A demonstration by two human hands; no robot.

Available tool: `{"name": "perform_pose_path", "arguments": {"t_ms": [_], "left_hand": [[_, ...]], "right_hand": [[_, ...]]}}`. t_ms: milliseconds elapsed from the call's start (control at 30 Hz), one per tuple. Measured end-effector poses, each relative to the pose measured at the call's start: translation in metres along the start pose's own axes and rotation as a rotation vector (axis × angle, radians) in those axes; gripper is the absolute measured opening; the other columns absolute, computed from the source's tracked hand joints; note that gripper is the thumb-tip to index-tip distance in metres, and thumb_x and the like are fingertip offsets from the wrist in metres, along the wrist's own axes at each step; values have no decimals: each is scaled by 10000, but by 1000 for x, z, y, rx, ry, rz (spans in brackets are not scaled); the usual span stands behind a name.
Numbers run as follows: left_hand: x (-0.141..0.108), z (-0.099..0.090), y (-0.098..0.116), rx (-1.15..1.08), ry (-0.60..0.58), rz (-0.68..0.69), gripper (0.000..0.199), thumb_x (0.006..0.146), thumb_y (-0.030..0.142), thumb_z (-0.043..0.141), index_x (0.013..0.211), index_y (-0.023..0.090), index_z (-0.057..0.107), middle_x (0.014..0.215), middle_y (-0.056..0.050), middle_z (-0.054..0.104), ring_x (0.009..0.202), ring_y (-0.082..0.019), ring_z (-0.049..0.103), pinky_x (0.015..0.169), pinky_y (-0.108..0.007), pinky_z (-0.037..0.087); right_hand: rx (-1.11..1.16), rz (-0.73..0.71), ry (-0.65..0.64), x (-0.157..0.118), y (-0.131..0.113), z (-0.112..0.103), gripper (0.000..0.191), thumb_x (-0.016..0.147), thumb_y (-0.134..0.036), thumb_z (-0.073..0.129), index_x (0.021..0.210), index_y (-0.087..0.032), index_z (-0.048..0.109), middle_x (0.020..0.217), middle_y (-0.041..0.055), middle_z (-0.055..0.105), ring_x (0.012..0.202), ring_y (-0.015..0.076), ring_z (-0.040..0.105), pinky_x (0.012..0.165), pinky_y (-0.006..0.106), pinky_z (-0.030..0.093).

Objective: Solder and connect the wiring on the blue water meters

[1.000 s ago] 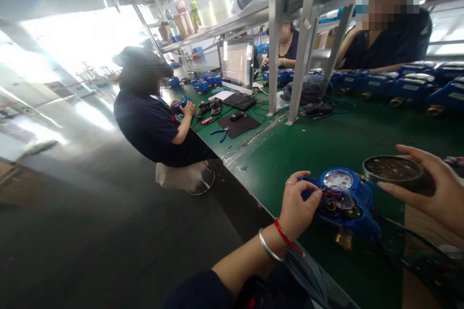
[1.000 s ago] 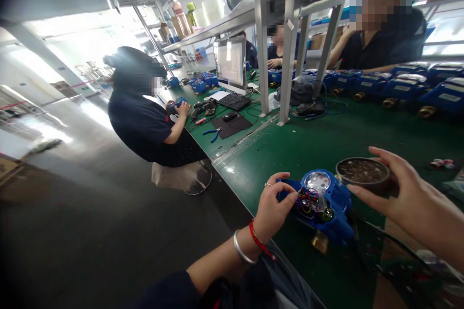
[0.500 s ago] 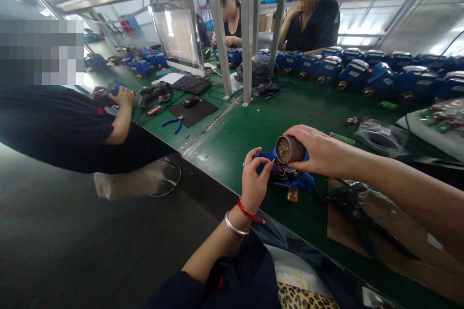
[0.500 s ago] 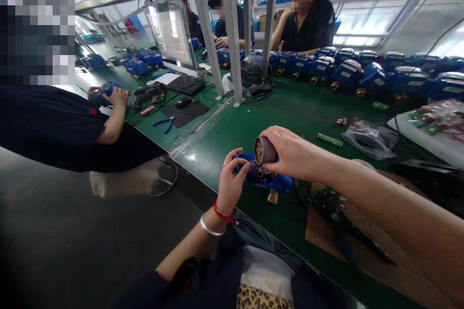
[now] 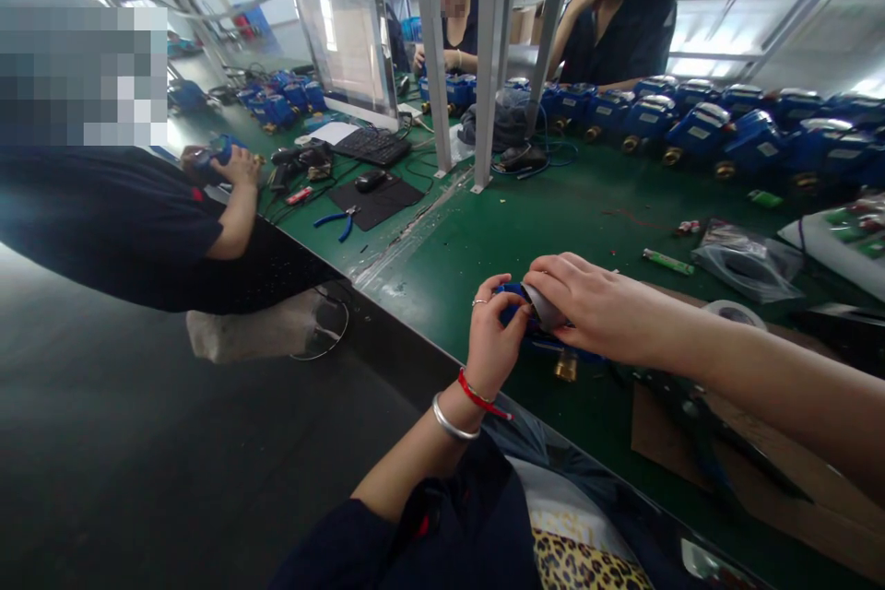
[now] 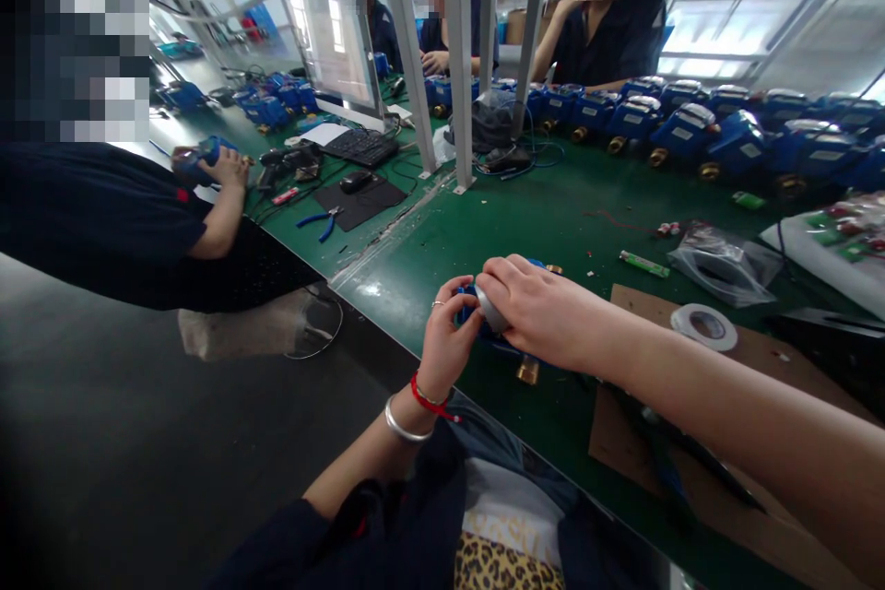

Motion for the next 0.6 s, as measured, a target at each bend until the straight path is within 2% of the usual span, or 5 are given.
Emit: {"name": "perform_pose_path", "arguments": {"t_ms": [167, 300, 400, 467, 600], "left_hand": [[0, 0, -1, 10, 6, 18, 58, 858, 165, 601, 817, 174, 642, 1268, -103, 542, 1215, -218, 504, 1039, -396, 392], [-2, -3, -1, 41, -3, 23, 71, 879, 194, 594, 833, 183, 647, 1279, -92, 538, 1210, -216, 509, 1029, -395, 395], [-3, -3, 0, 59, -31, 29, 88, 891, 215, 593, 835, 184, 653, 1280, -89, 539, 1208, -218, 514, 1027, -396, 394], [-4, -2, 0, 69, -51, 40, 82, 889, 222, 601, 839, 187, 656, 1294, -89, 529, 1217, -224, 508, 1036, -407, 389], [-5, 3, 2, 102, -111, 74, 71, 881, 236, 619, 842, 203, 668, 1360, -79, 476, 1262, -241, 470, 1060, -432, 380]], "right_hand": [[-73, -50, 3, 0, -10, 1, 506, 729, -195, 650, 1203, -67, 530, 1205, 194, 552, 1093, 329, 528, 972, 459, 493], [-27, 26, 69, -5, 10, -10, 488, 781, -228, 624, 1241, -120, 501, 1228, 174, 537, 1132, 326, 516, 1000, 467, 467], [41, 224, 211, -21, 49, -22, 620, 779, -323, 662, 1333, -175, 424, 1262, 157, 519, 1189, 343, 496, 1035, 503, 427], [70, 413, 292, -41, 84, -20, 748, 768, -408, 681, 1402, -186, 353, 1298, 161, 496, 1222, 354, 481, 1055, 519, 402], [121, 799, 321, -94, 155, 18, 897, 737, -545, 674, 1458, -168, 297, 1353, 189, 468, 1254, 380, 463, 1054, 534, 389]]}}
Point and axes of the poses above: each hand's wrist, its own x-axis towards the middle knuckle, its own z-axis out of the palm, y = z × x, the point moved 9 cm from there along x, towards the middle knuckle
